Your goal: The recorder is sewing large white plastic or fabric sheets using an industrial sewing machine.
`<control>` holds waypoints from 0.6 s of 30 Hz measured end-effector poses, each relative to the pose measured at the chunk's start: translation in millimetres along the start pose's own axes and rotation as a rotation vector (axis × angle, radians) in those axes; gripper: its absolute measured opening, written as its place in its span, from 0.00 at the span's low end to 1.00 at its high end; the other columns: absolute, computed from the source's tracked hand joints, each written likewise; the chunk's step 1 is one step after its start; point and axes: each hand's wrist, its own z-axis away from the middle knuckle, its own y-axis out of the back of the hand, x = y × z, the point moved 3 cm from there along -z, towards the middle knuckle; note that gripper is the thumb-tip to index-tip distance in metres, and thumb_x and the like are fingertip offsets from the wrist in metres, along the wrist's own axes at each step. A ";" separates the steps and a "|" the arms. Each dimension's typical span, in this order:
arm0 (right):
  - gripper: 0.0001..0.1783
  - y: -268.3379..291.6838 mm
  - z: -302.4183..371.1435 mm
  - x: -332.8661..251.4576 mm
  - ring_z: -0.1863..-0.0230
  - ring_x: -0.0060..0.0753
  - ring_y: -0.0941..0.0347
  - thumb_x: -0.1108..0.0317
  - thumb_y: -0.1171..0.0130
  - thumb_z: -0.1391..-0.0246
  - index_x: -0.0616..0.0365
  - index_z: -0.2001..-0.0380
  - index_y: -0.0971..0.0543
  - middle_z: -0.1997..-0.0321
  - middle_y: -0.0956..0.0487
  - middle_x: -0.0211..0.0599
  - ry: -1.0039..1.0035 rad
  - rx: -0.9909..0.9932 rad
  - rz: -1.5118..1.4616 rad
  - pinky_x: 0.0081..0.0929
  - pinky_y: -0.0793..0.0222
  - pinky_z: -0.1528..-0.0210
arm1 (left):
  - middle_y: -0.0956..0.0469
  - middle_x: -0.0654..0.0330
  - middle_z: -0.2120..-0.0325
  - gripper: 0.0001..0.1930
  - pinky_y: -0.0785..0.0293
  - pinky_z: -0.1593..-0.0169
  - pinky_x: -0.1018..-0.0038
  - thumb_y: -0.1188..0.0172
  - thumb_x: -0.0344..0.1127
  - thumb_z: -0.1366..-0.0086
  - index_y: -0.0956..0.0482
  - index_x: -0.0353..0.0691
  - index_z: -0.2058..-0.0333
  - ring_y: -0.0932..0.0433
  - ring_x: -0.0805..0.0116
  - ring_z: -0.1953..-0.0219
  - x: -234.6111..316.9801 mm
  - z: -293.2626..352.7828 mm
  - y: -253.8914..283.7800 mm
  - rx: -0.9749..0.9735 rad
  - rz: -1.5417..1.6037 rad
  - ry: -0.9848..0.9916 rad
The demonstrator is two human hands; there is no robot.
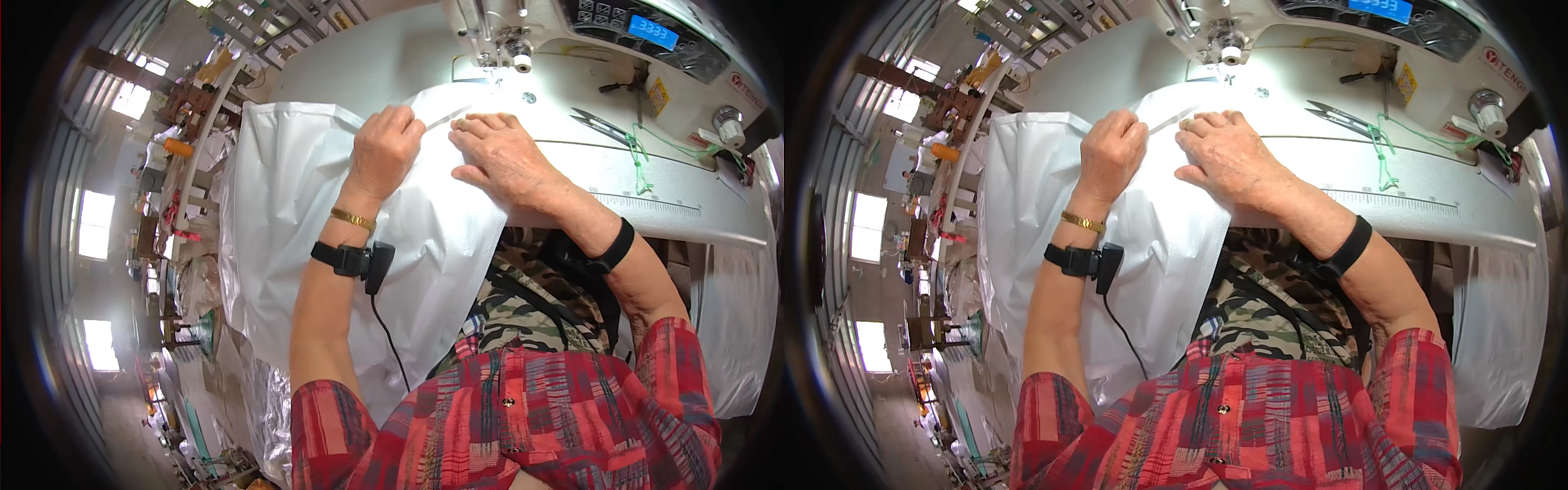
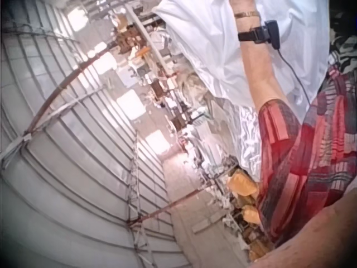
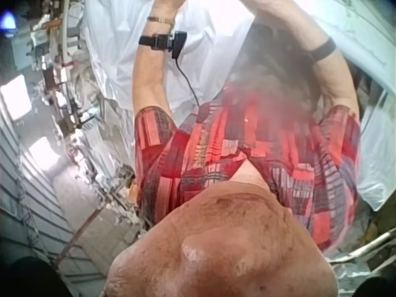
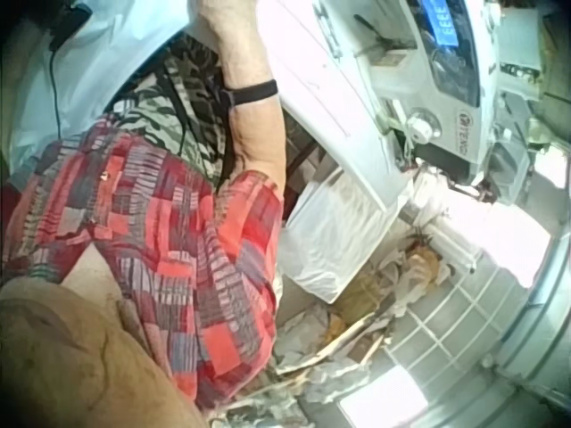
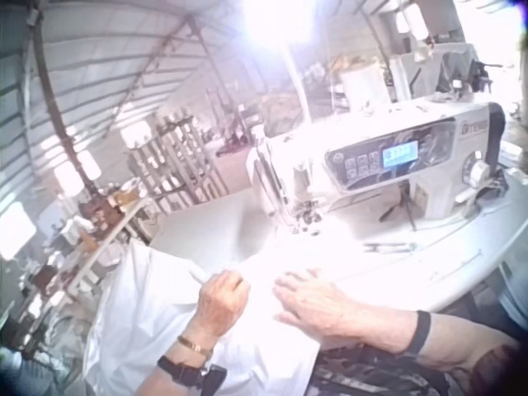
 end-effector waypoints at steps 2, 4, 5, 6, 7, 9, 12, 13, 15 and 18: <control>0.25 1.5 0.4 -0.7 0.40 0.41 0.31 0.52 0.37 0.46 0.61 0.53 0.21 0.46 0.22 0.42 0.011 0.017 0.008 0.43 0.38 0.39 | 0.28 0.60 0.74 0.07 0.28 0.67 0.66 0.38 0.23 0.47 0.28 0.38 0.75 0.25 0.60 0.71 2.6 6.3 -5.8 0.033 0.026 0.040; 0.24 -0.7 1.6 -0.1 0.41 0.42 0.31 0.52 0.37 0.47 0.60 0.55 0.21 0.48 0.22 0.43 0.019 0.025 -0.011 0.42 0.37 0.40 | 0.28 0.60 0.74 0.07 0.28 0.67 0.66 0.38 0.23 0.47 0.28 0.38 0.75 0.25 0.60 0.71 4.2 7.6 -7.5 0.038 0.026 0.056; 0.24 0.0 1.4 1.1 0.41 0.42 0.31 0.52 0.37 0.47 0.60 0.55 0.21 0.48 0.22 0.43 0.016 0.032 0.006 0.42 0.37 0.40 | 0.28 0.60 0.74 0.07 0.28 0.67 0.66 0.38 0.23 0.47 0.28 0.38 0.75 0.26 0.60 0.71 4.0 7.4 -8.8 0.030 0.025 0.081; 0.24 0.9 1.4 0.5 0.42 0.42 0.30 0.52 0.37 0.47 0.60 0.55 0.21 0.49 0.21 0.42 0.030 0.018 -0.036 0.42 0.38 0.40 | 0.29 0.60 0.74 0.07 0.28 0.67 0.66 0.37 0.23 0.48 0.28 0.39 0.75 0.25 0.60 0.70 3.3 8.7 -8.4 0.027 0.028 0.087; 0.24 2.1 2.4 0.3 0.43 0.43 0.30 0.52 0.37 0.47 0.59 0.55 0.21 0.49 0.21 0.42 0.042 0.004 -0.078 0.43 0.38 0.40 | 0.29 0.60 0.74 0.07 0.28 0.67 0.66 0.37 0.23 0.48 0.28 0.39 0.75 0.25 0.60 0.70 3.2 9.4 -8.2 0.040 0.034 0.078; 0.23 14.0 6.3 -3.3 0.44 0.43 0.29 0.53 0.37 0.46 0.58 0.53 0.21 0.50 0.21 0.42 0.050 0.011 -0.120 0.42 0.39 0.40 | 0.29 0.60 0.74 0.07 0.27 0.66 0.66 0.37 0.23 0.48 0.27 0.39 0.75 0.25 0.60 0.70 3.1 10.0 -9.4 0.033 0.058 0.085; 0.23 51.4 19.4 -18.6 0.45 0.43 0.28 0.57 0.36 0.47 0.58 0.51 0.22 0.49 0.21 0.40 0.099 -0.050 -0.216 0.41 0.40 0.39 | 0.29 0.60 0.74 0.07 0.27 0.66 0.66 0.37 0.23 0.48 0.27 0.39 0.74 0.25 0.60 0.70 3.4 6.2 -11.6 0.059 0.068 0.073; 0.23 67.7 24.4 -24.0 0.45 0.43 0.28 0.57 0.36 0.47 0.58 0.51 0.22 0.49 0.21 0.40 0.098 -0.056 -0.210 0.41 0.40 0.39 | 0.29 0.60 0.74 0.07 0.27 0.66 0.66 0.37 0.23 0.48 0.27 0.39 0.74 0.25 0.59 0.70 2.6 8.0 -10.2 0.073 0.054 0.073; 0.24 114.7 37.9 -26.7 0.44 0.44 0.29 0.60 0.34 0.48 0.58 0.49 0.22 0.46 0.22 0.41 0.102 0.144 -0.234 0.41 0.40 0.37 | 0.30 0.61 0.73 0.06 0.27 0.66 0.66 0.39 0.24 0.48 0.29 0.39 0.76 0.26 0.61 0.70 2.5 9.5 -9.8 0.076 0.041 0.072; 0.28 195.2 57.5 -5.8 0.35 0.44 0.34 0.68 0.34 0.50 0.62 0.44 0.25 0.40 0.25 0.45 0.075 0.347 -0.041 0.39 0.41 0.33 | 0.30 0.60 0.74 0.06 0.27 0.67 0.66 0.40 0.24 0.48 0.29 0.39 0.76 0.26 0.61 0.70 -0.4 14.4 -9.7 0.082 0.047 0.075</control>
